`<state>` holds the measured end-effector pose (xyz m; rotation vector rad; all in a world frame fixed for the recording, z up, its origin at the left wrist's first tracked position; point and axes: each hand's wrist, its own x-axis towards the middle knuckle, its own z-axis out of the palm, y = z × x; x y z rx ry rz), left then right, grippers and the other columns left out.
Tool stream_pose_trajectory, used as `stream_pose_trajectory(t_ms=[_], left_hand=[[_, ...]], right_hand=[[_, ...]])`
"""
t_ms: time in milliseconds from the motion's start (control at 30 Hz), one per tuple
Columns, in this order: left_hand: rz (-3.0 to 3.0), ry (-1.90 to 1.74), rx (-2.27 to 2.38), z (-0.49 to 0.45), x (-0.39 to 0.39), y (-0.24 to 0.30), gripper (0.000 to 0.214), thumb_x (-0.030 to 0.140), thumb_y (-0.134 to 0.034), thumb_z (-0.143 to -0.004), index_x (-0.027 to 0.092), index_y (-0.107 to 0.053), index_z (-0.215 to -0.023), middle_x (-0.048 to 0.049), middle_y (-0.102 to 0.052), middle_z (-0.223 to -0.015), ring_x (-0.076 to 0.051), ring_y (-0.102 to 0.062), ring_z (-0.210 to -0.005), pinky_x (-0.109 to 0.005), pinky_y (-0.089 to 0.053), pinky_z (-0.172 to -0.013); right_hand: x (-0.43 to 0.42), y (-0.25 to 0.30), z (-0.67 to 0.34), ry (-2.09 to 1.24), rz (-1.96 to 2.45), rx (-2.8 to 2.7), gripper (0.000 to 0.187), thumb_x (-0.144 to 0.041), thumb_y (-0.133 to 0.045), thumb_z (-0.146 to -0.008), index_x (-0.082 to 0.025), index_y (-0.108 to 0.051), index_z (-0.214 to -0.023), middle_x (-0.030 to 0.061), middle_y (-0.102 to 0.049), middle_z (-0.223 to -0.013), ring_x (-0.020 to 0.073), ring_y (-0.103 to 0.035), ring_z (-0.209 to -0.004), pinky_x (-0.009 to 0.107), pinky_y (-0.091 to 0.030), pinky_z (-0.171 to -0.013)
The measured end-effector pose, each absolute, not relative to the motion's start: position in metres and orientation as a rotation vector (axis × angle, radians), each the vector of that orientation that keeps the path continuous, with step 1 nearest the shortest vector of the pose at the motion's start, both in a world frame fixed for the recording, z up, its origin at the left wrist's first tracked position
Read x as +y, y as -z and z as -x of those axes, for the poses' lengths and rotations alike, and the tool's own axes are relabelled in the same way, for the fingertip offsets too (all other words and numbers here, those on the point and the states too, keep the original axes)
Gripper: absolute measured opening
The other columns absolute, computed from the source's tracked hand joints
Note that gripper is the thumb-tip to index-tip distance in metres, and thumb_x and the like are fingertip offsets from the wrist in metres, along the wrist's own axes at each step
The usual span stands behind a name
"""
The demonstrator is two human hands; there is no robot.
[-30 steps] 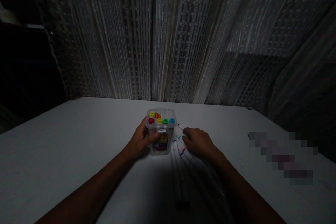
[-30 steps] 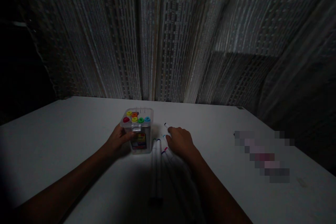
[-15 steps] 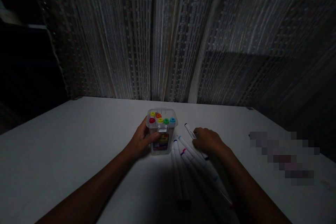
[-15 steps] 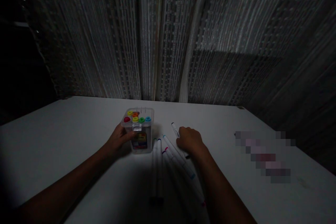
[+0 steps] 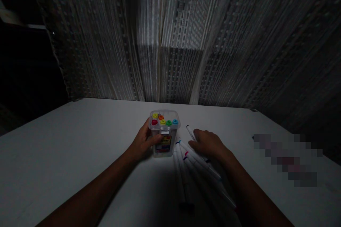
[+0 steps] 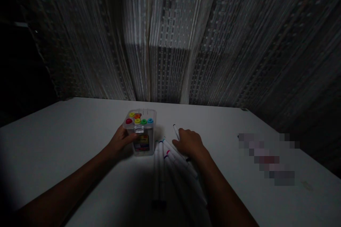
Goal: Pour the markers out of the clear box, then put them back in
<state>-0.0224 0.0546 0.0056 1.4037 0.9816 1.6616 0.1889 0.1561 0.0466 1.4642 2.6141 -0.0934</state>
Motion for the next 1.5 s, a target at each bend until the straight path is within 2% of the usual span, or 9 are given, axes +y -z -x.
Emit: stream_pose_trajectory(t_ms=[167,333,500,800,1033,1133,1233,1333,1500], left_hand=[[-1.37,-1.667,0.959,0.021,0.054,-0.007,0.055,0.032,-0.072,-0.073,0.018,-0.053,-0.123,-0.0122,-0.066,-0.118,-0.03,-0.062,-0.107,-0.042,-0.05,-0.091],[-1.368,-1.674,0.98,0.021,0.054,-0.007,0.056,0.031,-0.073,-0.072,0.017,-0.054,-0.123,-0.0124,-0.066,-0.117,-0.031,-0.061,-0.109,-0.043,-0.048,-0.093],[-1.381,-1.669,0.991,0.022,0.054,-0.007,0.054,0.034,-0.072,-0.072,0.017,-0.054,-0.121,-0.0126,-0.066,-0.117,-0.031,-0.061,-0.109,-0.043,-0.047,-0.094],[-1.405,-1.662,0.994,0.022,0.055,-0.007,0.052,0.035,-0.072,-0.073,0.018,-0.054,-0.119,-0.0123,-0.065,-0.118,-0.03,-0.062,-0.107,-0.041,-0.048,-0.092],[-1.388,-1.657,0.986,0.023,0.054,-0.007,0.054,0.035,-0.072,-0.073,0.018,-0.054,-0.12,-0.0126,-0.065,-0.119,-0.03,-0.061,-0.108,-0.041,-0.047,-0.093],[-1.385,-1.664,0.969,0.024,0.055,-0.005,0.054,0.035,-0.073,-0.073,0.017,-0.054,-0.121,-0.0125,-0.065,-0.119,-0.03,-0.061,-0.108,-0.042,-0.047,-0.093],[-1.393,-1.665,0.982,0.024,0.056,-0.003,0.056,0.034,-0.073,-0.072,0.017,-0.054,-0.122,-0.0124,-0.066,-0.118,-0.03,-0.061,-0.107,-0.041,-0.048,-0.092],[-1.406,-1.66,1.004,0.023,0.055,-0.005,0.055,0.034,-0.072,-0.073,0.017,-0.054,-0.121,-0.0125,-0.066,-0.116,-0.03,-0.061,-0.107,-0.043,-0.047,-0.093],[-1.405,-1.66,0.998,0.021,0.054,-0.008,0.056,0.036,-0.072,-0.073,0.016,-0.053,-0.122,-0.013,-0.065,-0.117,-0.032,-0.061,-0.108,-0.045,-0.047,-0.094]], right_hand=[[0.151,-0.05,-0.188,0.126,-1.387,2.65,0.06,-0.056,-0.056,-0.077,-0.015,-0.054,-0.12,0.016,-0.064,-0.114,0.03,-0.061,-0.101,0.035,-0.043,-0.075],[0.155,-0.045,-0.189,0.061,-1.414,2.605,0.041,-0.039,-0.052,-0.081,-0.015,-0.056,-0.114,0.016,-0.066,-0.108,0.0288,-0.063,-0.098,0.034,-0.043,-0.073],[0.165,-0.035,-0.193,0.011,-1.508,2.614,0.034,-0.037,-0.048,-0.085,-0.016,-0.059,-0.108,0.0155,-0.067,-0.104,0.028,-0.063,-0.097,0.033,-0.042,-0.073],[0.16,-0.05,-0.194,-0.023,-1.613,2.646,0.038,-0.043,-0.046,-0.087,-0.014,-0.063,-0.107,0.0147,-0.067,-0.106,0.0276,-0.062,-0.098,0.034,-0.043,-0.075],[0.139,-0.063,-0.19,0.145,-1.263,2.513,0.036,-0.033,-0.064,-0.071,-0.014,-0.067,-0.101,0.0144,-0.069,-0.095,0.0258,-0.065,-0.089,0.03,-0.044,-0.068],[0.135,-0.064,-0.187,0.145,-1.23,2.532,0.031,-0.031,-0.06,-0.075,-0.013,-0.067,-0.099,0.0145,-0.069,-0.093,0.0242,-0.065,-0.087,0.029,-0.044,-0.069],[0.13,-0.069,-0.188,0.174,-1.16,2.566,0.034,-0.041,-0.057,-0.079,-0.013,-0.068,-0.095,0.0137,-0.069,-0.091,0.0238,-0.065,-0.086,0.03,-0.045,-0.069],[0.124,-0.072,-0.189,0.182,-1.06,2.543,0.044,-0.05,-0.066,-0.07,-0.014,-0.067,-0.096,0.0132,-0.069,-0.09,0.0249,-0.065,-0.085,0.03,-0.045,-0.068],[0.122,-0.064,-0.185,0.12,-1.092,2.569,0.041,-0.041,-0.067,-0.071,-0.014,-0.066,-0.101,0.0145,-0.069,-0.094,0.0252,-0.065,-0.088,0.031,-0.045,-0.07]])
